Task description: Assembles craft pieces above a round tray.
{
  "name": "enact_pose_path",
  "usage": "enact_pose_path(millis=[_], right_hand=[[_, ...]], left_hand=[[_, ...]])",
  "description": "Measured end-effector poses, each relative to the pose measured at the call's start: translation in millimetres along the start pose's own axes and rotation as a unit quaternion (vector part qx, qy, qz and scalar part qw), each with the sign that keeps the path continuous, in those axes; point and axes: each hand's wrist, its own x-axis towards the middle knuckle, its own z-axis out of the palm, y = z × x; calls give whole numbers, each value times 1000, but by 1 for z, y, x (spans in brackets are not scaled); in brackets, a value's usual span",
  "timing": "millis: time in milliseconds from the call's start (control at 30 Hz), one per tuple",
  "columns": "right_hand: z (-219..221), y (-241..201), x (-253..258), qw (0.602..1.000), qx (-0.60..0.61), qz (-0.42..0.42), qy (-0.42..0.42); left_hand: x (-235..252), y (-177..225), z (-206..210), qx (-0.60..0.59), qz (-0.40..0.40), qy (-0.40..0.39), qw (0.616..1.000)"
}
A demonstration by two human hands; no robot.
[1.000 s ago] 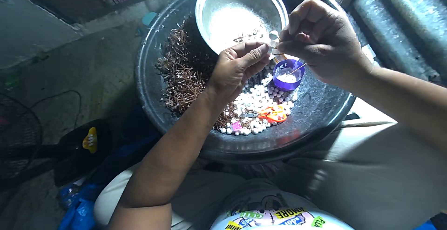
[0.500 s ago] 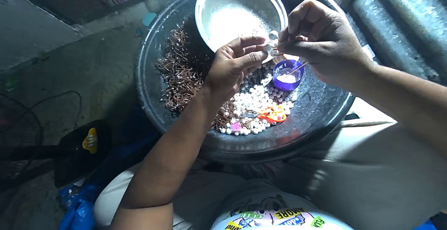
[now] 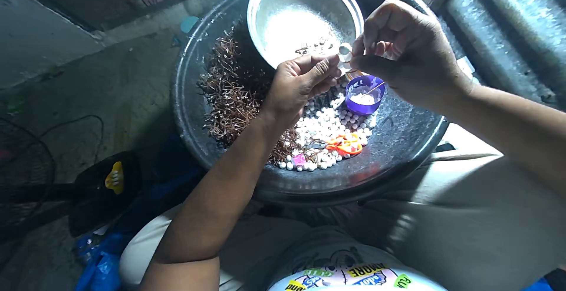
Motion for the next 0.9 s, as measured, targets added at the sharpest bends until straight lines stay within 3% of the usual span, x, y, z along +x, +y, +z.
enact_pose_path(millis=[167,467,900], right_hand=[[-1,0,1,1000,1,23,7],[2,0,-1,997,-60,-46,4],[3,0,-1,998,-53,-29,-3]], left_hand=[[2,-3,-6,-10,38,-28,999],[2,-5,-5,30,34,-18,999],[4,-10,-7,12,67,-35,997]])
